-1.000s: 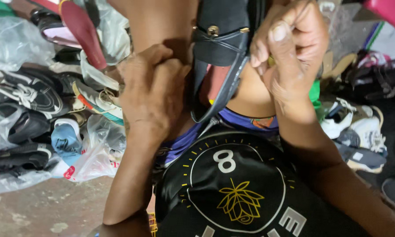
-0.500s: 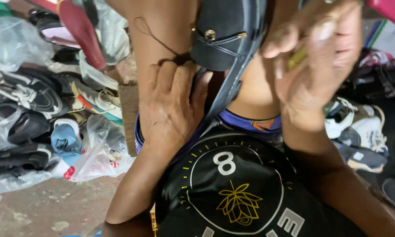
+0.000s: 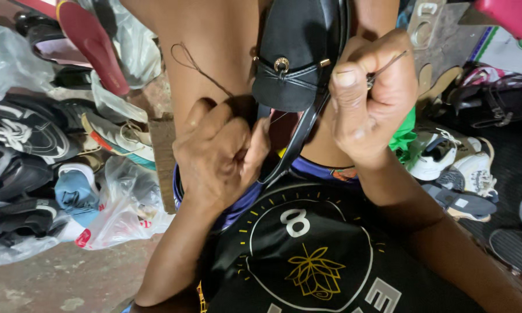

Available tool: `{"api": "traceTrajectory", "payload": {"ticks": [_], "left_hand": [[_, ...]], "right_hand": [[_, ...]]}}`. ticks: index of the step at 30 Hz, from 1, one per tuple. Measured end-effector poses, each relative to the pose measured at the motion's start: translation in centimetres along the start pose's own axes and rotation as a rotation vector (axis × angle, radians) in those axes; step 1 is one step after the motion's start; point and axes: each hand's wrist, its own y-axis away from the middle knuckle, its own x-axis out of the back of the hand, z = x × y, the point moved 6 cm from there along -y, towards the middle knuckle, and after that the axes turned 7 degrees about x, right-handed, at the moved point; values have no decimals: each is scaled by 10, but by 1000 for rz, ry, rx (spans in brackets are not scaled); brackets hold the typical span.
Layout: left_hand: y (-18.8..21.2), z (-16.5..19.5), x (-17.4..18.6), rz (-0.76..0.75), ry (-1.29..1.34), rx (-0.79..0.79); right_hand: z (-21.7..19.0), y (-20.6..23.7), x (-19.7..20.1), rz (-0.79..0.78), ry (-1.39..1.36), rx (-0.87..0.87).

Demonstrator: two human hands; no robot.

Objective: The person hand-stitches a black shoe, pulling a needle and thread through the edge where the upper meets the sole while holding the shoe on their lap. They repeatedly pass the needle through the shoe, pull the thread taut, and reposition the shoe to continue stitching along the edge.

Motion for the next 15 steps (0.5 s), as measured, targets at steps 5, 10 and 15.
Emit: {"api": "traceTrajectory", "payload": {"ticks": [5,10,15], "left_hand": [[5,-13,2,7,166,64],[15,-16,4,22,156,83],[18,-7,-1,21,137,51]], "right_hand": [[-2,0,1,-31,251,22],[-1,-4,1,64,-58,8],[0,-12,13,136,-474,-197]]}}
